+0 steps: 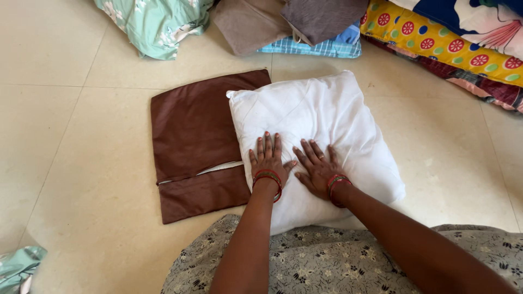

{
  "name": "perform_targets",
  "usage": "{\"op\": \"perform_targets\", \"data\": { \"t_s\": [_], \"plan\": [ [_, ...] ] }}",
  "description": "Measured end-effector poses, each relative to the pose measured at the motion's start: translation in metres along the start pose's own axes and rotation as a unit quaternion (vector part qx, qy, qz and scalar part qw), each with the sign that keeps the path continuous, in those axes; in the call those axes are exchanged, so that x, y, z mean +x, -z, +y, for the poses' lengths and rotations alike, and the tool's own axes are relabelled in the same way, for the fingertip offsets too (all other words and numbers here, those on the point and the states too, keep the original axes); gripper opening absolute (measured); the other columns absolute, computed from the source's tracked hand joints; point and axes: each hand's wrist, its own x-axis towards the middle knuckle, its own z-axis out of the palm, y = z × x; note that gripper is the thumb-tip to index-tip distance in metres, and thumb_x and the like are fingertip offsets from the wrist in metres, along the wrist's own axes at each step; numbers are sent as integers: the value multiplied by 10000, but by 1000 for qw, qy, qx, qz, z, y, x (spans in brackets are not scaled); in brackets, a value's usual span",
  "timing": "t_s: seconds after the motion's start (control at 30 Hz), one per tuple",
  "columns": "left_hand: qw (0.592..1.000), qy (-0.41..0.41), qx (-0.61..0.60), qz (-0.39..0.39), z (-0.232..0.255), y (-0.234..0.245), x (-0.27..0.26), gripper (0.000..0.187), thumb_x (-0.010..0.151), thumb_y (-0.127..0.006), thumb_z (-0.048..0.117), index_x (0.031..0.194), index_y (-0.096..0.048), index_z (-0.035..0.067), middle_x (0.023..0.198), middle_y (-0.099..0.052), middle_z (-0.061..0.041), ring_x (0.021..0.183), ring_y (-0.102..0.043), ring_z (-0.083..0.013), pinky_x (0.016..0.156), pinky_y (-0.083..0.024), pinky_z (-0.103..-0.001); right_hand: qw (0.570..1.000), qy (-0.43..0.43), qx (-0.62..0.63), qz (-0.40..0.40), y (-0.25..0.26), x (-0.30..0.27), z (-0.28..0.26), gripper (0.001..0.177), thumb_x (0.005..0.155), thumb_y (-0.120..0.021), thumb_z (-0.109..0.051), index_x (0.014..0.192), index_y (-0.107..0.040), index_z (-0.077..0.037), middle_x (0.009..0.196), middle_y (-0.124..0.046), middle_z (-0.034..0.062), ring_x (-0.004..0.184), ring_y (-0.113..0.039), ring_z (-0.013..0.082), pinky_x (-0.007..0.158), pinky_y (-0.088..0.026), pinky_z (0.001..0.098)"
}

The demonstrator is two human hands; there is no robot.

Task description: The person sits on the floor and inserts a white pillow into a brown pillowcase. They repeatedly adjust the pillow and case, attempt to insert the pillow, and smooth the case over the pillow.

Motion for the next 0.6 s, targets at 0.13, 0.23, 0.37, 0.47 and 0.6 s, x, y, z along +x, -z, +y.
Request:
{"op": "perform_targets", "data": {
  "t_s": [0.13, 0.23, 0.37, 0.47, 0.6],
  "plan": [
    [1000, -5, -17, 17, -1, -3, -5, 961, 961, -455, 667, 1636, 98, 265, 1730, 128, -19, 1585, 109, -234, 1263, 29, -505, 996, 10, 79, 30, -11, 3, 5, 701, 1009, -382, -538, 1622, -188, -257, 1713, -103, 51, 1577, -89, 256, 1231, -25, 607],
    [999, -2, -23, 25, 0, 2, -7, 978, 956, -447, 686, 1637, 102, 249, 1726, 129, -34, 1588, 97, -241, 1261, 11, -523, 992, -6, 84, 99, -11, 10, 22, 748, 987, -389, -575, 1621, -222, -214, 1707, -150, 45, 1570, -136, 214, 1246, -39, 609],
    [998, 33, -28, 35, -4, 5, -12, 1024, 942, -445, 733, 1641, 87, 206, 1717, 140, -106, 1593, 91, -276, 1250, -19, -577, 986, -103, 67, 111, -9, 16, 45, 805, 979, -419, -624, 1624, -188, -201, 1712, -133, 65, 1580, -116, 247, 1227, -66, 620],
    [994, 82, -61, 35, -14, 10, -15, 1074, 900, -457, 774, 1638, 88, 214, 1718, 154, -131, 1584, 96, -284, 1243, -54, -600, 966, -178, 121, 143, -1, 18, 68, 924, 943, -453, -677, 1631, -125, -154, 1709, -107, 100, 1566, -114, 267, 1209, -80, 636],
    [979, 130, -147, 58, -23, 12, -14, 1115, 876, -573, 754, 1626, 51, 215, 1702, 121, -167, 1579, 18, -326, 1219, -135, -610, 923, -307, 195, 128, 7, 16, 109, 1099, 849, -523, -762, 1645, -79, -147, 1712, -92, 131, 1572, -119, 288, 1199, -120, 656]
  ]
}}
